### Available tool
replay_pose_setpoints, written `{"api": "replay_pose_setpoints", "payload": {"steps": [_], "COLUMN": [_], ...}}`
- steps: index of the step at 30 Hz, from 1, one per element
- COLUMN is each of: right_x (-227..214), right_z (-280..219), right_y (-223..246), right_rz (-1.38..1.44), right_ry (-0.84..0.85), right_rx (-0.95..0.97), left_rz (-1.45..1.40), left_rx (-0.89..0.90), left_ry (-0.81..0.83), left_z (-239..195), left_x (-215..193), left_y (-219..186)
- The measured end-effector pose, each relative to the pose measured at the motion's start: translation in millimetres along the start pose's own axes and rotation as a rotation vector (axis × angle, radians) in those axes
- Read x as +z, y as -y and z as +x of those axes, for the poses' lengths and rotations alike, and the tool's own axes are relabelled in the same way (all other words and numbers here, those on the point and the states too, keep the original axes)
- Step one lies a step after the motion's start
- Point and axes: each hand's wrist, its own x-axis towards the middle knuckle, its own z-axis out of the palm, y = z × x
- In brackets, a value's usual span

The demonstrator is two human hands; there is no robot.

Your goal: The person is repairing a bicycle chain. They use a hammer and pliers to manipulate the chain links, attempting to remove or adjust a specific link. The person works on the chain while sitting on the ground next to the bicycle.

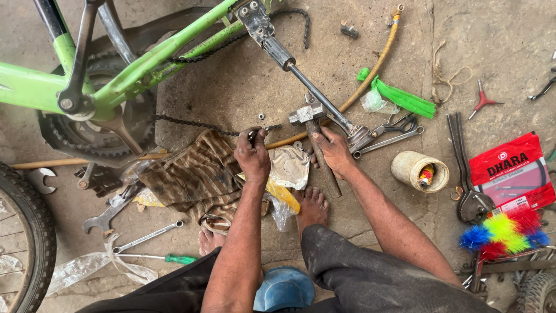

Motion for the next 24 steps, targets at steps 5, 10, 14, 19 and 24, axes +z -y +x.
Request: {"api": "replay_pose_setpoints", "payload": {"steps": [5,10,14,19,24], "right_x": [-1.5,-2.3,-3.8,-4.3,-4.1], "right_z": [-0.1,2.2,2.9,3.1,3.9], "right_y": [-0.6,-2.2,-4.3,-5.7,-4.5], "right_rz": [-0.009,-0.016,-0.034,0.002,-0.008], "right_ry": [-0.009,-0.004,-0.008,0.01,0.0], "right_rx": [0.008,0.001,-0.006,-0.005,0.003], "left_rz": [0.034,0.037,0.029,0.029,0.032], "left_rx": [0.016,-0.007,0.044,0.066,0.036], "left_ry": [0.019,0.035,0.039,0.038,0.048], "left_z": [2.2,5.0,5.7,4.0,4.7], "left_x": [0.0,0.7,1.1,0.1,0.7], "left_y": [-2.7,-3.7,-4.2,-4.6,-5.9]}}
